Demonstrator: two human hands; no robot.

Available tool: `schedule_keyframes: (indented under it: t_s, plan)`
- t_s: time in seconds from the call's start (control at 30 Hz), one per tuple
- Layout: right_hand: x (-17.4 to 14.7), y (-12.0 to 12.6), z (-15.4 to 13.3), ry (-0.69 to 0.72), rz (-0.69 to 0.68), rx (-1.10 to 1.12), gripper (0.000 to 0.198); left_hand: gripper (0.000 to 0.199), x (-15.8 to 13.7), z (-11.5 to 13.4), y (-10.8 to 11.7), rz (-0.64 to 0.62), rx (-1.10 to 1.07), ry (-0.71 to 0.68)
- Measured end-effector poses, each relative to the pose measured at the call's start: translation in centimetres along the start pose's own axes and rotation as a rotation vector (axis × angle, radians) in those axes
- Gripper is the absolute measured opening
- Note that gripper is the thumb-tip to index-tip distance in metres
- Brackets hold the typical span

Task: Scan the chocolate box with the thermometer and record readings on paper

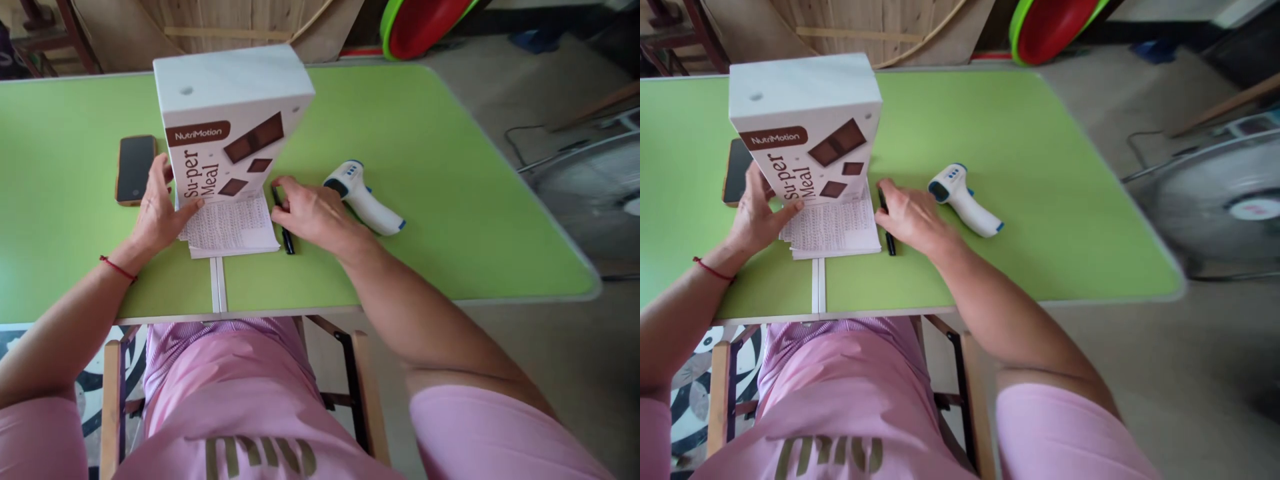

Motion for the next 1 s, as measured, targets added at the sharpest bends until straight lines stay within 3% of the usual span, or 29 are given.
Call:
schedule_keyframes:
  t_s: [0.13, 0.23, 0.3, 0.43, 0.53, 0.63, 0.8, 1.0]
  plan:
    - [-0.2, 0.2, 0.9, 0.008, 0.007, 0.31, 0.03, 0.057, -0.8, 3.0, 2.1, 0.205, 0.135, 0.014]
    - [-0.2, 1.2, 1.1, 0.032, 0.028, 0.344, 0.017, 0.038, -1.4, 5.6, 3.0, 0.282, 0.196, -0.033]
    - [-0.2, 2.6, 0.8, 0.089, 0.104, 0.264, 0.018, 0.028, -1.5, 7.1, 2.4, 0.21, 0.305, -0.133]
    - [-1.2, 4.9, -0.4, 0.266, 0.305, 0.154, 0.024, 0.014, -1.7, 8.8, -1.1, -0.086, 0.441, -0.413]
    - [-2.8, 5.6, -1.4, 0.432, 0.476, 0.237, 0.025, 0.01, -1.6, 8.3, -2.9, -0.244, 0.469, -0.473]
    - [-4.4, 5.1, -2.2, 0.547, 0.611, 0.365, 0.031, 0.015, -1.4, 7.5, -3.7, -0.305, 0.457, -0.458]
    - [-5.0, 3.0, -4.3, 0.637, 0.472, 0.563, 0.037, 0.018, -1.5, 6.7, -4.0, -0.324, 0.443, -0.435]
    - [-2.6, -0.7, -3.1, 0.308, 0.142, 0.915, 0.008, 0.021, -1.9, 5.8, -5.1, -0.414, 0.394, -0.441]
Point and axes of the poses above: each hand's wrist, its own x-axis towards the middle knuckle, its own y-axis out of the back of the hand, z = x × y, the point moved 8 cm from there along x, towards the middle knuckle, and after that the axes turned 12 degrees about -z, right-handed, at the moved point
